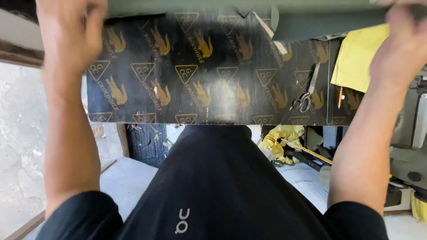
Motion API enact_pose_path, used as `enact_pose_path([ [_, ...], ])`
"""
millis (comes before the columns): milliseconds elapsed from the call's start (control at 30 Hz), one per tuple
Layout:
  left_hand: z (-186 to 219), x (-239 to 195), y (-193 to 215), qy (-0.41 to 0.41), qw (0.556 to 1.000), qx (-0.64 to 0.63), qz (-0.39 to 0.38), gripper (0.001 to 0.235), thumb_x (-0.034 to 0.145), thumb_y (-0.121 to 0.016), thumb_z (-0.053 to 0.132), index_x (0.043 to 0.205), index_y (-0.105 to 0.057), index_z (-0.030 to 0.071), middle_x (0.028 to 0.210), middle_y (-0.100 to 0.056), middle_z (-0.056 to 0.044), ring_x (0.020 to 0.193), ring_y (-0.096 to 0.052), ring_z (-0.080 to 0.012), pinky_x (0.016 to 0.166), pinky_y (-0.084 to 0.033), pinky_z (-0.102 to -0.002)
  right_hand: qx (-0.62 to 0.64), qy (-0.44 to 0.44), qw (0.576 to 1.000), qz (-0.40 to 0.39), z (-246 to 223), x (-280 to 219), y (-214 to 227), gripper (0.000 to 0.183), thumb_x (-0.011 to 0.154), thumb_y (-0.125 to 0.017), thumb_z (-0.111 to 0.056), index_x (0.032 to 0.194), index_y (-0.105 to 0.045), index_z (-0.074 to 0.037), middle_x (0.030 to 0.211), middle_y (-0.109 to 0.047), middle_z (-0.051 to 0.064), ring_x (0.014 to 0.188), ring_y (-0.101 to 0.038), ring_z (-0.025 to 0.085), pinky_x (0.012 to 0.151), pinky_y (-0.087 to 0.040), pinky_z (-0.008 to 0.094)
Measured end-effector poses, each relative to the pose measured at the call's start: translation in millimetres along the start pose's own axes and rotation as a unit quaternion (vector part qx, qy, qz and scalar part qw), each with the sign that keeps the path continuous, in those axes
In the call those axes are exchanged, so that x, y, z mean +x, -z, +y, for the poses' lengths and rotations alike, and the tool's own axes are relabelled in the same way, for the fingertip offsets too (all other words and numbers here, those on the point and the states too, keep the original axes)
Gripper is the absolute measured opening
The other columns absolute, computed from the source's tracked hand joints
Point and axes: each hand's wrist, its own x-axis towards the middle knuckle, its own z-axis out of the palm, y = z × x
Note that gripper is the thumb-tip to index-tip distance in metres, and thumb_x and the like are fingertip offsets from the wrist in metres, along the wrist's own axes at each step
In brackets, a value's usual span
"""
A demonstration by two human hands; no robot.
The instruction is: Measuring, marking, and cutting fabric pieces on a cutting table using scissors and a tape measure.
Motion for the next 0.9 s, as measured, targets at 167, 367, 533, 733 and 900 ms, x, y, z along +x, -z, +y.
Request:
enact_pose_path([
  [167, 36, -93, -64, 0.019, 1.000, -0.012, -0.004, 0.015, 0.102, -0.068, -0.016, 0.108, -0.071, -0.003, 0.115, -0.078, -0.020, 0.112, -0.072, -0.0371, 0.130, -0.030, -0.054, 0.022, -0.168, 0.981, -0.093, -12, -97, -14, 0.053, 0.083, -0.042, 0.025, 0.113, -0.065, -0.012, 0.120, -0.072, 0.012, 0.126, -0.071, 0.027, 0.132, -0.052, 0.055],
  [367, 43, -230, -181, 0.120, 0.988, 0.026, -0.095, 0.008, 0.101, -0.072, 0.014, 0.094, -0.068, 0.014, 0.114, -0.076, -0.004, 0.120, -0.068, -0.0244, 0.128, -0.025, -0.050, -0.031, -0.243, 0.960, -0.137, 70, -241, -35, 0.018, 0.092, -0.074, 0.011, 0.099, -0.077, -0.005, 0.107, -0.076, 0.015, 0.120, -0.066, 0.026, 0.110, -0.048, 0.043],
  [533, 40, -264, -195, 0.139, 0.981, 0.060, -0.119, 0.012, 0.094, -0.077, 0.019, 0.094, -0.066, 0.015, 0.100, -0.073, -0.003, 0.103, -0.070, -0.0236, 0.126, -0.029, -0.050, -0.203, -0.356, 0.902, -0.138, 147, -326, -33, 0.022, 0.094, -0.082, -0.017, 0.112, -0.078, -0.005, 0.100, -0.074, 0.019, 0.104, -0.070, 0.037, 0.094, -0.052, 0.048],
  [733, 1, -214, -178, 0.137, 0.986, 0.020, -0.095, 0.011, 0.101, -0.080, 0.015, 0.099, -0.069, 0.015, 0.100, -0.074, -0.002, 0.100, -0.071, -0.0263, 0.118, -0.041, -0.043, -0.254, -0.399, 0.881, -0.006, 200, -340, -36, 0.012, 0.089, -0.086, -0.024, 0.094, -0.080, -0.015, 0.076, -0.074, 0.005, 0.079, -0.073, 0.027, 0.074, -0.055, 0.043],
  [900, -59, -162, -231, 0.091, 0.990, 0.099, -0.051, 0.016, 0.101, -0.084, 0.020, 0.100, -0.068, 0.015, 0.092, -0.068, -0.002, 0.090, -0.069, -0.0249, 0.107, -0.047, -0.040, -0.315, -0.406, 0.857, 0.017, 216, -316, -59, 0.018, 0.085, -0.088, -0.031, 0.085, -0.077, -0.017, 0.067, -0.069, 0.003, 0.070, -0.071, 0.026, 0.068, -0.054, 0.043],
])
